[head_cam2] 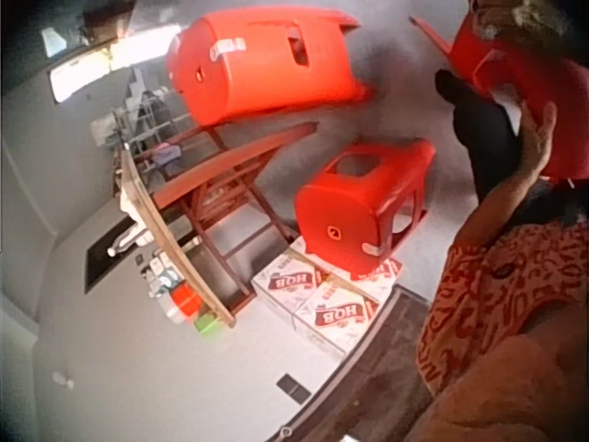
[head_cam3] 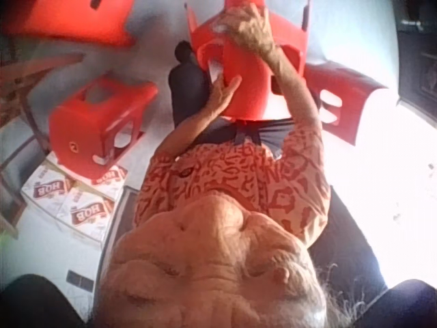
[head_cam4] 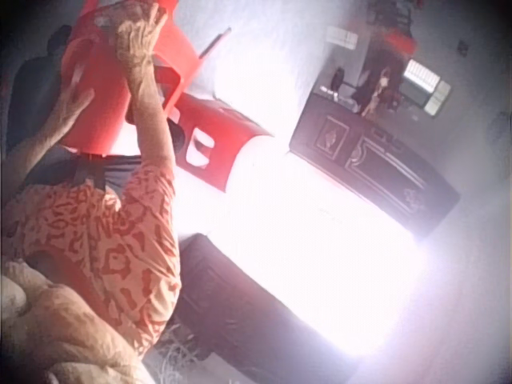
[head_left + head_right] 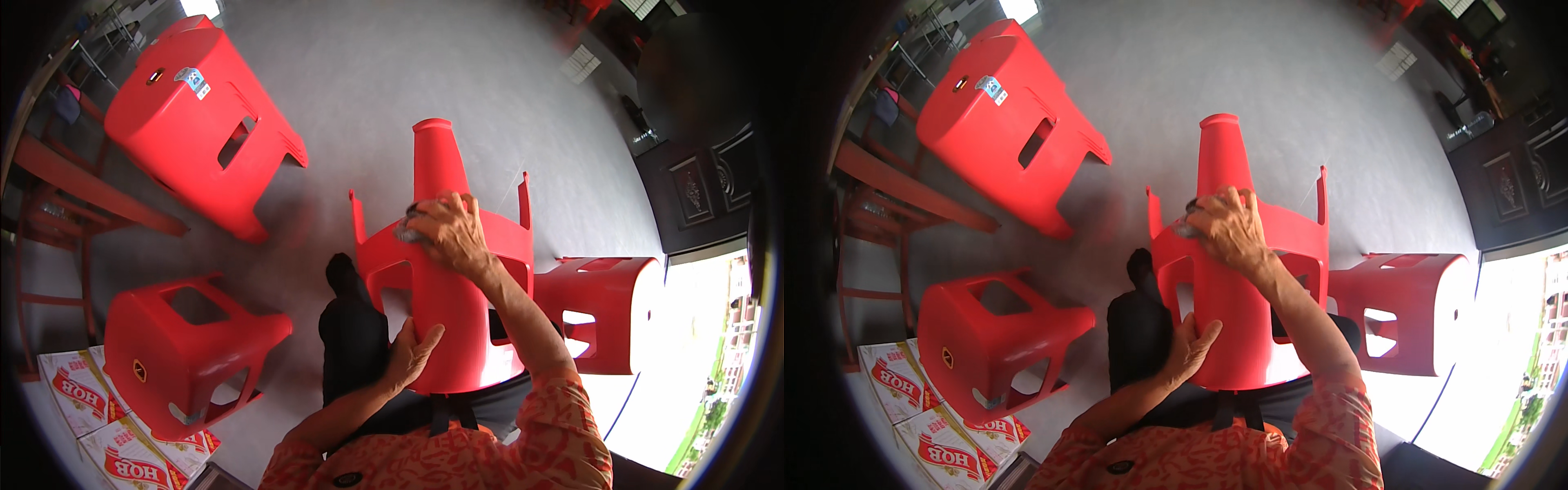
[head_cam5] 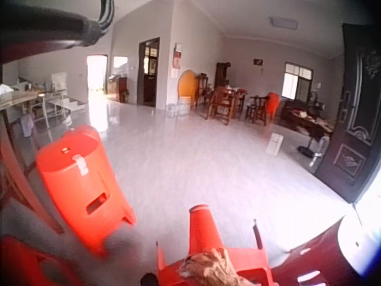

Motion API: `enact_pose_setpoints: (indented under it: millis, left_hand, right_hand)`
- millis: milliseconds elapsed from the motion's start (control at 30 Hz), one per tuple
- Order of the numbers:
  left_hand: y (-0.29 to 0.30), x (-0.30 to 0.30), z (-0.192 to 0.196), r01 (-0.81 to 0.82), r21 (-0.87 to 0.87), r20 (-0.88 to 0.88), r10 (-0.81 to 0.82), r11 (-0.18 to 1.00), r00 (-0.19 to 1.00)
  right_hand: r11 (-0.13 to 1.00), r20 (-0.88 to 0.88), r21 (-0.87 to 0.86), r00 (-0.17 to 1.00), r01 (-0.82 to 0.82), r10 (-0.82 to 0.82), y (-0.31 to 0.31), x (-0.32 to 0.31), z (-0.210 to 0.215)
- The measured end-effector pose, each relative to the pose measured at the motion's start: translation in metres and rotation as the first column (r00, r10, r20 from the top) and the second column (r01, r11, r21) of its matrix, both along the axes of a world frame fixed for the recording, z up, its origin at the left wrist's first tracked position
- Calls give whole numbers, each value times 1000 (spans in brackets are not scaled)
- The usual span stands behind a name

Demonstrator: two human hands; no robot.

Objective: The person sits on the floor and wipes a red plastic stool with a cloth. They clean the top surface, sides, and legs of the stool, rotating it to access different areas.

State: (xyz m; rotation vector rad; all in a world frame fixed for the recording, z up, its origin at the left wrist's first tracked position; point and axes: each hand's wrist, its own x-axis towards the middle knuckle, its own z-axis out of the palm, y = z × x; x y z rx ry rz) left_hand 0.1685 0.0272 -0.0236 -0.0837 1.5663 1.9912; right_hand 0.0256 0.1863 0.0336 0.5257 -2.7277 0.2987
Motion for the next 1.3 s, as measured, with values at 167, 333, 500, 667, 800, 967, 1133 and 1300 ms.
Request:
enact_pose_setpoints:
  millis: [167,333,500,667,800,967,1133,1300]
  left_hand:
    - [-1,3,-4,-7,6,5,7,1000,1000]
    - [3,7,-13,-57,79,-2,57,995,998]
    - [4,10,-18,-62,34,-53,64,998,997]
    - [6,9,-21,-71,44,-33,73,996,997]
    - [4,2,-7,-66,93,-6,67,993,998]
    - [1,2,-7,-39,-37,-120,34,999,992]
    - [-2,1,-4,9,-128,-101,-22,992,995]
    - [0,2,-2,-60,-46,-57,57,997,997]
  right_hand:
    - [992,85,99,993,79,-87,3,-60,-14]
    - [966,87,108,965,237,-247,15,-97,-23]
    - [921,167,-25,910,388,-379,31,-113,-21]
    - [953,82,-129,960,275,-266,40,-81,-30]
    - [955,-6,-158,967,250,-254,28,-17,-24]
    - [966,17,-152,978,207,-207,8,65,-4]
    - [949,104,-229,975,216,-197,16,71,-6]
    - [924,59,-273,963,268,-262,33,11,-16]
